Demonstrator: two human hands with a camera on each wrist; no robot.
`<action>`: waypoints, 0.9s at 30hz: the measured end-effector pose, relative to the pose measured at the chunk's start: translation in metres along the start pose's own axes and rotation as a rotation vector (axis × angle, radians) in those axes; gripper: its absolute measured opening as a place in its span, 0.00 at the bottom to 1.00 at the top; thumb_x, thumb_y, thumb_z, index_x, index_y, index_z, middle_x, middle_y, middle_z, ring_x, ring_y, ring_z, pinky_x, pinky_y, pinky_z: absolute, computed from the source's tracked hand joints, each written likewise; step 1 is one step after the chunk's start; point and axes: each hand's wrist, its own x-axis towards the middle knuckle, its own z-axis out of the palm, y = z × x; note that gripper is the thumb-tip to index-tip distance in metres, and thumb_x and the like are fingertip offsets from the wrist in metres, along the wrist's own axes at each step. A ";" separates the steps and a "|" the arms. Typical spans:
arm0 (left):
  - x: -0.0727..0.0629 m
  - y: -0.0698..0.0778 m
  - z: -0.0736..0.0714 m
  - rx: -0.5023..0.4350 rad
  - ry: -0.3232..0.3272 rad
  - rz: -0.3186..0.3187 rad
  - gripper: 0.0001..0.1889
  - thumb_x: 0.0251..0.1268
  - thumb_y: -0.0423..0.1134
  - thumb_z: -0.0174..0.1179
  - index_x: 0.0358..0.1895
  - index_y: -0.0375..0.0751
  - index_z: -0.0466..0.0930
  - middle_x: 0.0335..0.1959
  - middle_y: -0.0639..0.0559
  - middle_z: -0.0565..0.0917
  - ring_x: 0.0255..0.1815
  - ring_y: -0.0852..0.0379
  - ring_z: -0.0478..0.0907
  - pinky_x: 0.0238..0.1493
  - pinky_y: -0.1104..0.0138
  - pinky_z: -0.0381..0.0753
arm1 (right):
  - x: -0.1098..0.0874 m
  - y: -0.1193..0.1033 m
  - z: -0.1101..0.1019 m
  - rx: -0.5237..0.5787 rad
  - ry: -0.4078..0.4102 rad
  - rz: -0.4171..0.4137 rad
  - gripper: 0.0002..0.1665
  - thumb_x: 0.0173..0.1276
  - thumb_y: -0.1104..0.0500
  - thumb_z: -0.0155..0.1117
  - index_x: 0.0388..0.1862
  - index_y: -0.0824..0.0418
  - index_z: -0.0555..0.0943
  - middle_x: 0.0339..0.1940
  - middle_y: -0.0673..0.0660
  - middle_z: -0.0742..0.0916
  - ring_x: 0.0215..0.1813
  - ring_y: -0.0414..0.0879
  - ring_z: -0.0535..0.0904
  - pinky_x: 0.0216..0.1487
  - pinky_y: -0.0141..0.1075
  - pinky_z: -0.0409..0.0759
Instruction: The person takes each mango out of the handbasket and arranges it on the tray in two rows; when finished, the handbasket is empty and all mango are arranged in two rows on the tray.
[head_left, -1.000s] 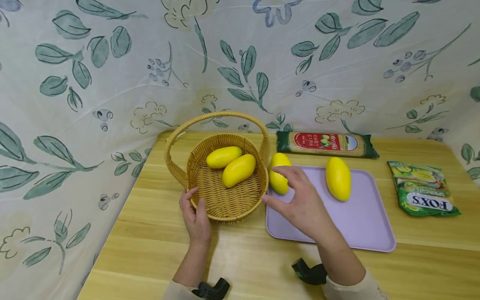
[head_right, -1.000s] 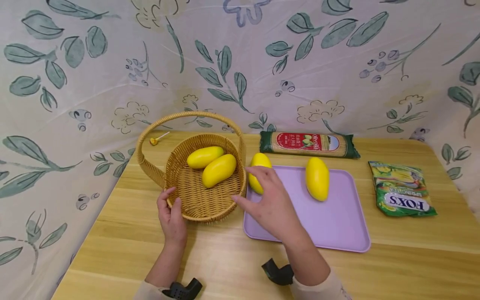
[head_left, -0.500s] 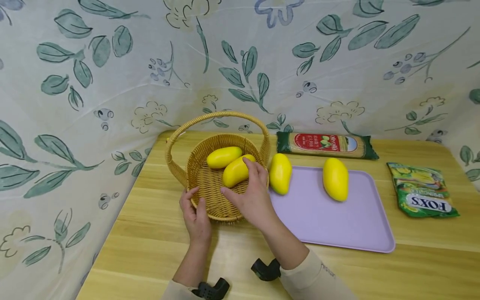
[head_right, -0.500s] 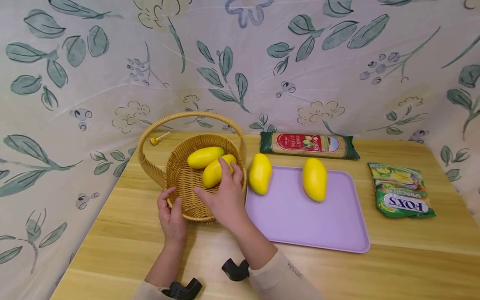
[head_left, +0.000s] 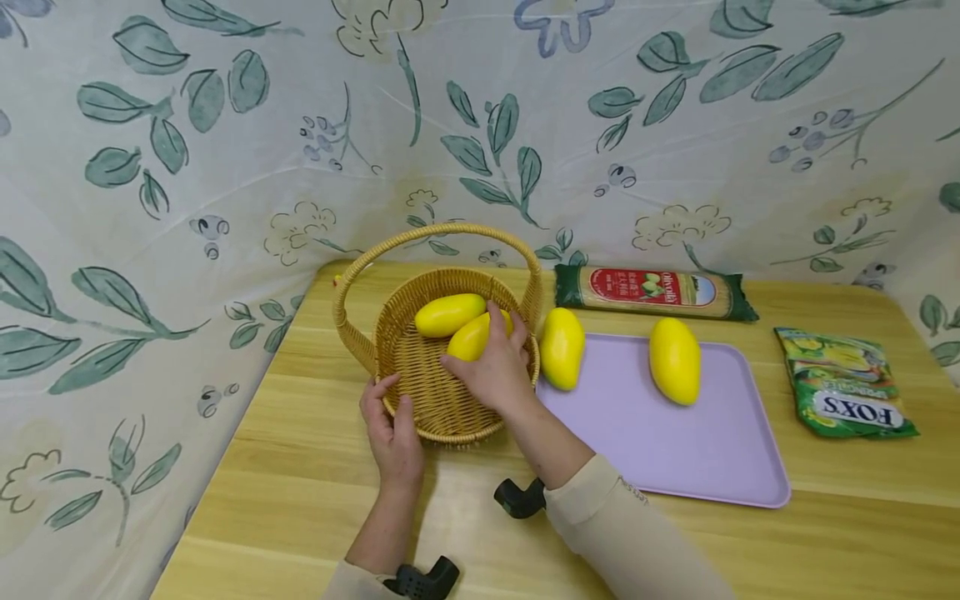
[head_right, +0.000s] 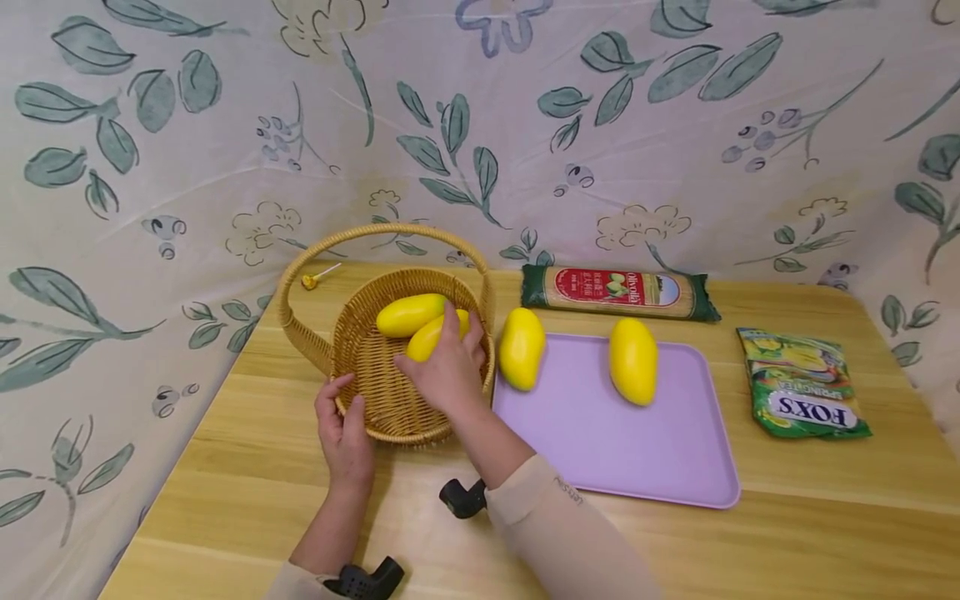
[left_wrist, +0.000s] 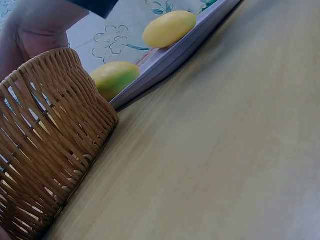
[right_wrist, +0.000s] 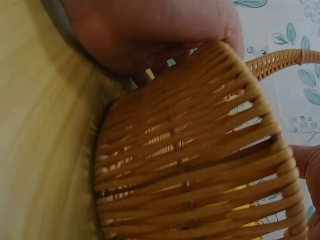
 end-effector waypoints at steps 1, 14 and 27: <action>0.000 0.000 0.000 0.000 -0.002 0.001 0.17 0.72 0.28 0.47 0.61 0.29 0.69 0.76 0.39 0.57 0.81 0.43 0.50 0.79 0.45 0.49 | 0.002 0.000 0.000 -0.012 -0.006 0.001 0.64 0.60 0.45 0.77 0.85 0.49 0.48 0.85 0.65 0.43 0.76 0.83 0.52 0.68 0.72 0.65; 0.001 -0.003 0.001 -0.008 -0.009 0.005 0.18 0.72 0.28 0.47 0.62 0.27 0.68 0.77 0.39 0.56 0.80 0.43 0.52 0.78 0.50 0.52 | 0.015 0.004 0.008 -0.080 0.009 0.010 0.64 0.59 0.46 0.78 0.85 0.50 0.49 0.85 0.64 0.44 0.75 0.80 0.56 0.69 0.68 0.67; 0.002 -0.003 0.001 -0.001 0.000 -0.009 0.17 0.72 0.28 0.47 0.61 0.27 0.68 0.77 0.41 0.55 0.81 0.43 0.50 0.79 0.44 0.50 | 0.017 0.005 0.013 -0.181 -0.021 0.001 0.53 0.59 0.44 0.78 0.80 0.52 0.64 0.84 0.63 0.51 0.74 0.74 0.62 0.70 0.62 0.70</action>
